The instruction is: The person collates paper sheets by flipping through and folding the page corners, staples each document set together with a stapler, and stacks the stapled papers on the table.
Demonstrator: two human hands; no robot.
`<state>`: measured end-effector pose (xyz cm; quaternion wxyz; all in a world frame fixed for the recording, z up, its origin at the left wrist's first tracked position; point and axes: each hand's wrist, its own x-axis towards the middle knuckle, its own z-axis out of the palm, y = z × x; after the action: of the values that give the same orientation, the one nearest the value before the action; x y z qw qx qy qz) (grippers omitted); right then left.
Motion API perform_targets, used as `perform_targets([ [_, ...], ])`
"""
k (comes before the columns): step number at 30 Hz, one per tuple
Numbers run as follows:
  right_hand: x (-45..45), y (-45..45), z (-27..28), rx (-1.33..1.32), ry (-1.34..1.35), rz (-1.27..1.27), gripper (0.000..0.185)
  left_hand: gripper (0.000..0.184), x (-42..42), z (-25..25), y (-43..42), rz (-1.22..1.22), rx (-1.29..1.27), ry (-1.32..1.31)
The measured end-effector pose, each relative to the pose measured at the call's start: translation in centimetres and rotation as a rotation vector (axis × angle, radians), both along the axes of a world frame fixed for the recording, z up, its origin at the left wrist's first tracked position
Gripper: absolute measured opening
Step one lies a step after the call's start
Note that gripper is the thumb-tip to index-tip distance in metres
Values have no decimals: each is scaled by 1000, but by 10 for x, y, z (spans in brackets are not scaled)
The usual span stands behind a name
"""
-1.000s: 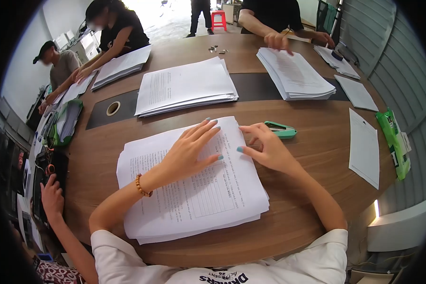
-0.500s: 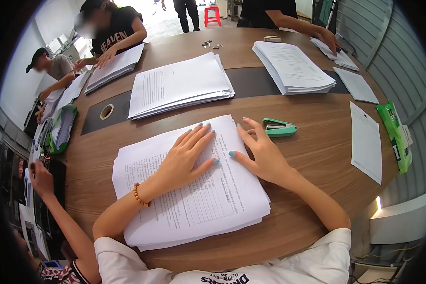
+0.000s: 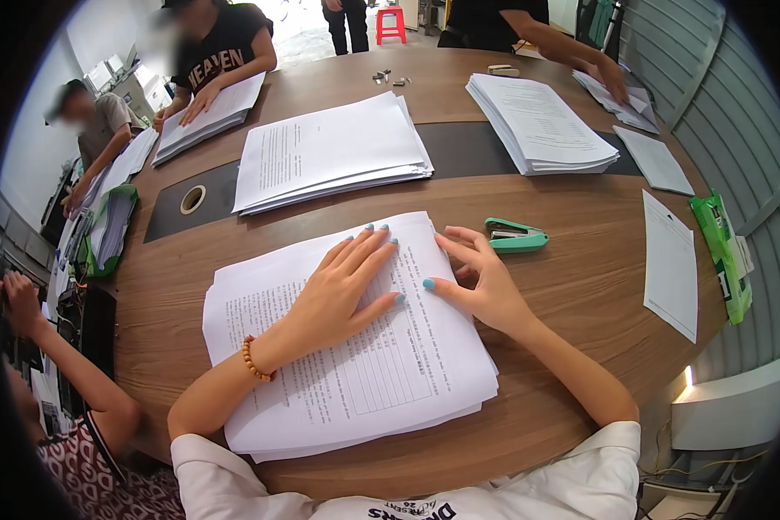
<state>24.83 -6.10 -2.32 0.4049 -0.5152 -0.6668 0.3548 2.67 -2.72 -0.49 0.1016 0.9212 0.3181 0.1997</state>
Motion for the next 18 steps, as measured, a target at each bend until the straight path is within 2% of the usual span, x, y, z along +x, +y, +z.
perform_targets([
  [7,-3,-1,9,259,-70,-35,41,57,0,0,0,-10,10,5],
  [9,-5,1,9,8,171,-3,32,62,1,4,-1,4,-27,-30],
  [12,-8,5,8,-92,299,-56,28,67,1,6,-1,23,-92,-66],
  [18,-9,8,0,-111,234,-129,17,72,0,4,-2,38,-124,-93],
])
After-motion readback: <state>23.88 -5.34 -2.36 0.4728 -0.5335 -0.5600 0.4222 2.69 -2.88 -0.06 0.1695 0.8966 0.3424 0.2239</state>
